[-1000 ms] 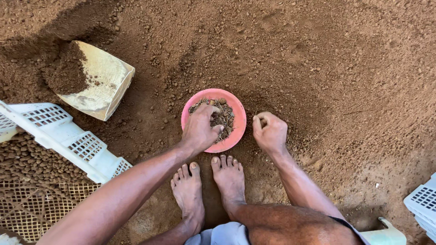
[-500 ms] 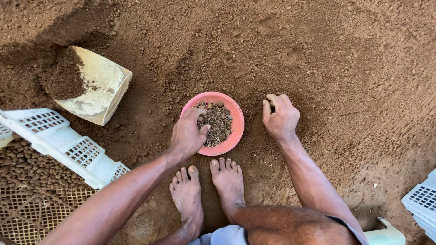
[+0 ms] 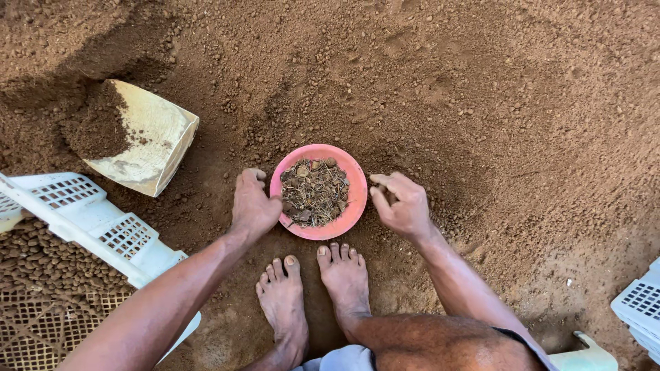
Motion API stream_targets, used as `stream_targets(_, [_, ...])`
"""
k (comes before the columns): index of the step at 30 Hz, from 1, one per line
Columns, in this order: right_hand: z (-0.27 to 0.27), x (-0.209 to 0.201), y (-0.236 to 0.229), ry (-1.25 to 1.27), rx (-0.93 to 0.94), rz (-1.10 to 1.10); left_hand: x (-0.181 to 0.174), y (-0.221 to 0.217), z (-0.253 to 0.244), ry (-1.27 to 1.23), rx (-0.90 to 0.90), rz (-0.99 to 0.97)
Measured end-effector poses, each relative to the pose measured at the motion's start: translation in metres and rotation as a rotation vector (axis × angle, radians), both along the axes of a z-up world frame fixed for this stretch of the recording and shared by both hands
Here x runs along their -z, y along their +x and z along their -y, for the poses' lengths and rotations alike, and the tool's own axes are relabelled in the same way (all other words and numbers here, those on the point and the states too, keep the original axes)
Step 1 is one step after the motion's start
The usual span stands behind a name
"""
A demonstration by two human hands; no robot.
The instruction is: The person holds a pink bowl containing dried plant material and repeatedly picks small clumps of brown granular material from a large pile on the floor, placing them into the bowl. The person occasionally adjusts the bowl's position while continuing to gather material by hand.
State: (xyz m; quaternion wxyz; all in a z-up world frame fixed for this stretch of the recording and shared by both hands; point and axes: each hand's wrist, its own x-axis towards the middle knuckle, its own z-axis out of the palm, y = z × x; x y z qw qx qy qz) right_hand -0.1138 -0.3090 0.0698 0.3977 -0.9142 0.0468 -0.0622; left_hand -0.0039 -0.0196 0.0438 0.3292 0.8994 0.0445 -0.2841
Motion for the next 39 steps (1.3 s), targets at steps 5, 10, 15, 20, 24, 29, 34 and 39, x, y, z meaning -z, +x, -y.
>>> stream_targets(5, [-0.002, -0.004, 0.020, -0.076, 0.118, 0.031, 0.043, -0.011, -0.013, -0.104, 0.010, -0.358])
stream_targets(10, [0.000, -0.002, 0.008, -0.041, 0.109, 0.067, 0.064, -0.023, -0.025, -0.438, -0.237, -0.624])
stream_targets(15, [0.026, 0.005, -0.006, -0.041, 0.268, -0.031, 0.059, -0.029, -0.029, -0.549, -0.178, -0.686])
stream_targets(20, [0.103, -0.010, 0.022, -0.362, 0.343, 0.355, 0.031, -0.025, -0.008, -0.638, -0.149, -0.595])
stream_targets(24, [0.134, -0.039, 0.043, -0.481, 0.303, 0.338, 0.006, -0.011, 0.023, -0.685, -0.065, -0.570])
stream_targets(29, [0.137, -0.055, 0.060, -0.566, 0.205, 0.240, -0.013, 0.000, 0.060, -0.756, -0.016, -0.490])
stream_targets(34, [0.140, -0.046, 0.062, -0.581, 0.179, 0.185, -0.033, 0.009, 0.076, -0.731, 0.004, -0.504])
stream_targets(39, [0.138, -0.043, 0.065, -0.533, 0.222, 0.132, -0.042, 0.014, 0.087, -0.720, -0.021, -0.544])
